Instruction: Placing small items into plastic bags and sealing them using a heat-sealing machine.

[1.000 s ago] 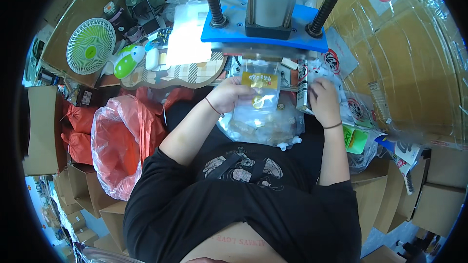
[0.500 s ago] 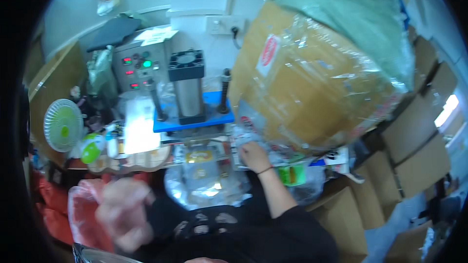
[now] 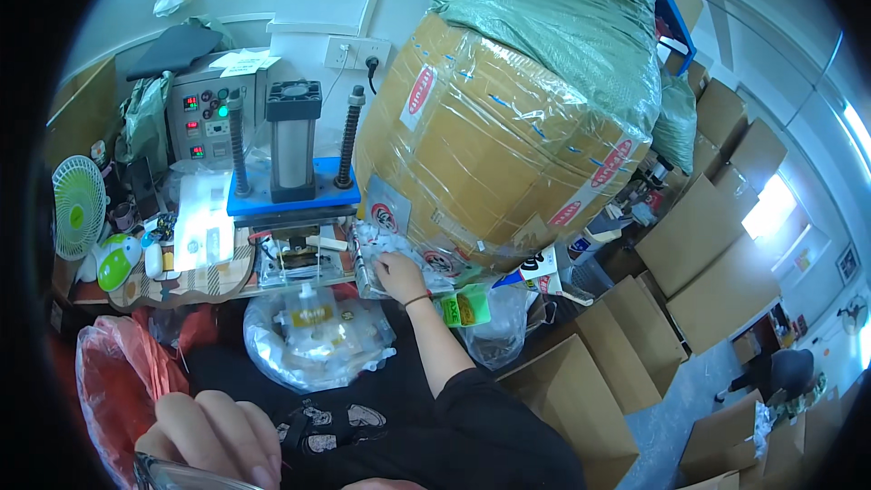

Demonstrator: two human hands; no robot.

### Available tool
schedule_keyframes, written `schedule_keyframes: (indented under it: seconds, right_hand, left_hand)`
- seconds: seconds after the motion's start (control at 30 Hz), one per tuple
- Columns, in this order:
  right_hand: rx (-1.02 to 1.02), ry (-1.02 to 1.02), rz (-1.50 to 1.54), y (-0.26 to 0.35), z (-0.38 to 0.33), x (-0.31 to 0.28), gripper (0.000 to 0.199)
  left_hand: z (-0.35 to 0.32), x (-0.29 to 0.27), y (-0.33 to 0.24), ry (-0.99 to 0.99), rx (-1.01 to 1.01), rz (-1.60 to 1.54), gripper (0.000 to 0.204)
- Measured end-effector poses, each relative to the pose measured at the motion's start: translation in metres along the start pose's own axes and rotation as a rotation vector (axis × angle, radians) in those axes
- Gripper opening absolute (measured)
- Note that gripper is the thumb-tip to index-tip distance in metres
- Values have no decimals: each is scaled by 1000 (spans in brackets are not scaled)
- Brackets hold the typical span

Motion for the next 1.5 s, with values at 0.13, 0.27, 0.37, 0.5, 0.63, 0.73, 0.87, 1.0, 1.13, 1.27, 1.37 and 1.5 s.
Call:
schedule_keyframes:
  seconds: [0.13,0.27,0.37,0.5,0.63,0.73,0.87,1.0,1.13,1.27,1.37,1.5]
  right_hand:
    - [11,-3,-15,-3,-2,1,25]
    - [23,-26,-20,-2,-3,0,26]
    - [35,-23,-40,-2,-4,-1,26]
    - [54,-53,-68,-2,-6,-4,27]
    - [47,-43,-73,-2,-3,-1,26]
    - [59,-54,-75,-3,-6,-3,26]
    - [52,-64,-86,0,-6,-6,25]
    - [55,-66,-85,1,-8,-8,24]
    - [47,-83,-66,3,-7,-9,23]
    - [33,-81,-40,9,-6,-8,23]
    - [38,-86,-33,5,-8,-9,24]
    - [44,-98,-42,0,-8,-13,23]
  left_hand:
    - [-13,11,6,-13,-232,-109,30]
    - [-22,23,-2,-8,-112,-101,27]
    - [-26,31,-5,-90,-43,-178,28]
    - [-29,35,-8,-137,-7,-203,29]
    - [-24,35,-14,-31,74,-94,31]
    - [-29,35,-15,-75,11,-75,32]
    - [-30,31,-15,-64,-31,-78,31]
    - [-29,30,-11,-67,6,-161,32]
    - [-27,31,-5,-105,46,-224,35]
    - [-35,28,-6,-152,-146,-211,37]
    - [-34,21,2,-166,-294,-253,35]
    - [-29,22,12,-176,-248,-333,29]
Point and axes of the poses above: each hand's wrist, its own z-axis towards the middle knuckle, its own x-axis out of the palm, y = z × x, the point moved 8 cm from there along z, towards the middle knuckle
